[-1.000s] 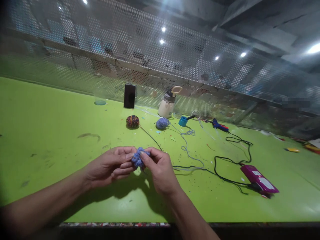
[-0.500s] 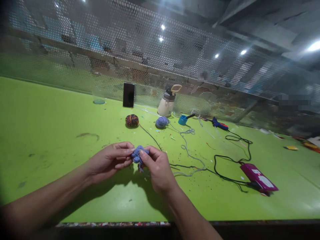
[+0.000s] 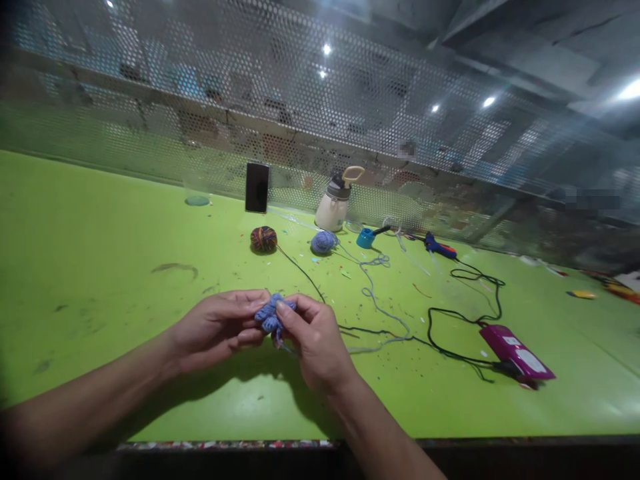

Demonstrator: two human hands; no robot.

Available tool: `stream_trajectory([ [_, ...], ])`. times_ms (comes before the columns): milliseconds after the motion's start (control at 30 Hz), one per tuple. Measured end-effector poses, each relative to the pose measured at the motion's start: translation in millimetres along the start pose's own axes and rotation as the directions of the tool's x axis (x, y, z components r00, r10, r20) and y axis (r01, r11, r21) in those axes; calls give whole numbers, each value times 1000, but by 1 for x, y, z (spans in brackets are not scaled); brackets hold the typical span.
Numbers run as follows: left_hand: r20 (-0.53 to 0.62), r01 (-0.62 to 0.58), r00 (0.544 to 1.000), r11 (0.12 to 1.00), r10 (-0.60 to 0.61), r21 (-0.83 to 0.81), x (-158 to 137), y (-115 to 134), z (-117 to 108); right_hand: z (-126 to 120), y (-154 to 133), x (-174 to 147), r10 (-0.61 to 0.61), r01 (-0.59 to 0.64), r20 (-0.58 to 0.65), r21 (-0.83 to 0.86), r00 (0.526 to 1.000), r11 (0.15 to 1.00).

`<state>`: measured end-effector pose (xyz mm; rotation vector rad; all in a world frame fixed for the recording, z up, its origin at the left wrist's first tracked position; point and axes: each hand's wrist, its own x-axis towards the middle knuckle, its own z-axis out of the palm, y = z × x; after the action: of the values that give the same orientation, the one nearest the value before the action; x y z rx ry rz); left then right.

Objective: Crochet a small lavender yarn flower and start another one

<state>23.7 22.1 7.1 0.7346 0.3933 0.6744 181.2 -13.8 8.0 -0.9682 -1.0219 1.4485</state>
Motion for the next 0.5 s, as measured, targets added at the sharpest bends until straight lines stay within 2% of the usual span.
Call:
stream_trajectory([
  [167,-45,-18,999,1000,17,-19,0,-2,0,1,2,2,-38,38,-18,-42,999,998],
  [300,-78,-69,994,988,80,136,2,-3,-4,-2,7,5,-96,93,-26,-83,995,992],
  [433,-169,-108,968,913,187,393,7,-2,-8,-6,10,6,-129,124,-37,-116,991,986],
  [500,-188,-96,963,899,193,428,7,0,-8,-6,11,6,-131,126,-35,-121,991,985],
])
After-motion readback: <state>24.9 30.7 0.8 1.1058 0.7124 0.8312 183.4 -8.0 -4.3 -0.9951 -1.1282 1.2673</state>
